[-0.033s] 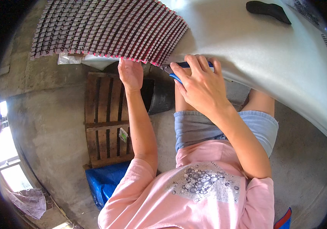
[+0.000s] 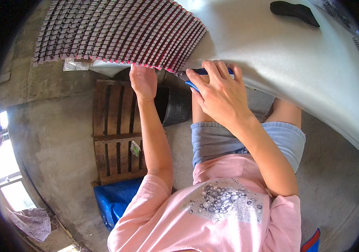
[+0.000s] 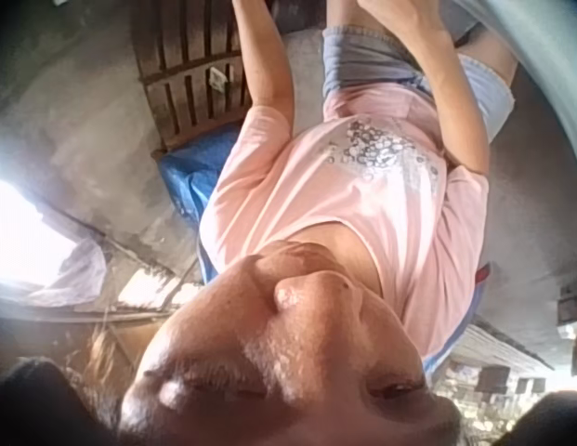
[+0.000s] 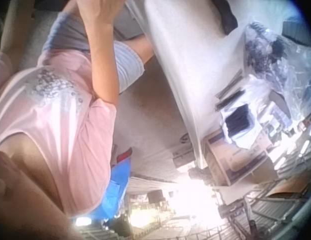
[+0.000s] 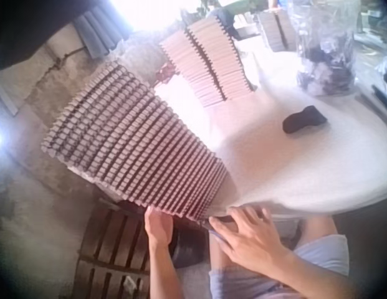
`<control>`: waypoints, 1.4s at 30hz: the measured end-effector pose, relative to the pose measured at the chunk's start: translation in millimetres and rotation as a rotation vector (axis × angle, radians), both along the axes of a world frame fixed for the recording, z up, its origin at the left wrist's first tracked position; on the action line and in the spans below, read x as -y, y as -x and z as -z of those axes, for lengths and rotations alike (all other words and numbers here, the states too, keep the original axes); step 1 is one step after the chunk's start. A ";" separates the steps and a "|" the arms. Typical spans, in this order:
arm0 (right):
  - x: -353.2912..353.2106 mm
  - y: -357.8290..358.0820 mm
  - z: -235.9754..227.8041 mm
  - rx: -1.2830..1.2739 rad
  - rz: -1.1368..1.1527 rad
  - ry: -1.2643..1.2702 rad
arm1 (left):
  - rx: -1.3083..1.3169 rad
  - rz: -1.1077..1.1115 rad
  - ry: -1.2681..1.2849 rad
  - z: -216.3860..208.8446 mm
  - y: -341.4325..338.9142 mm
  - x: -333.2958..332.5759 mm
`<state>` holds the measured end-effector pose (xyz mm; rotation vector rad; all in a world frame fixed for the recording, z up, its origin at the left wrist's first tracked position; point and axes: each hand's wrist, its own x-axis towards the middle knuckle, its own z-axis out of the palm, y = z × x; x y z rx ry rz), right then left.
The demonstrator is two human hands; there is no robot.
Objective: The person trims the excess spiral binding from stacks of notebooks using blue-handled shears and organizes the notebooks on a table.
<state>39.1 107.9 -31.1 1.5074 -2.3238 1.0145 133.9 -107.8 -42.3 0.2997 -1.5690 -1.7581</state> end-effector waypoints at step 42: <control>14.0 9.6 58.5 -0.404 0.185 0.195 | 0.012 -0.018 -0.097 -2.8 0.2 -0.7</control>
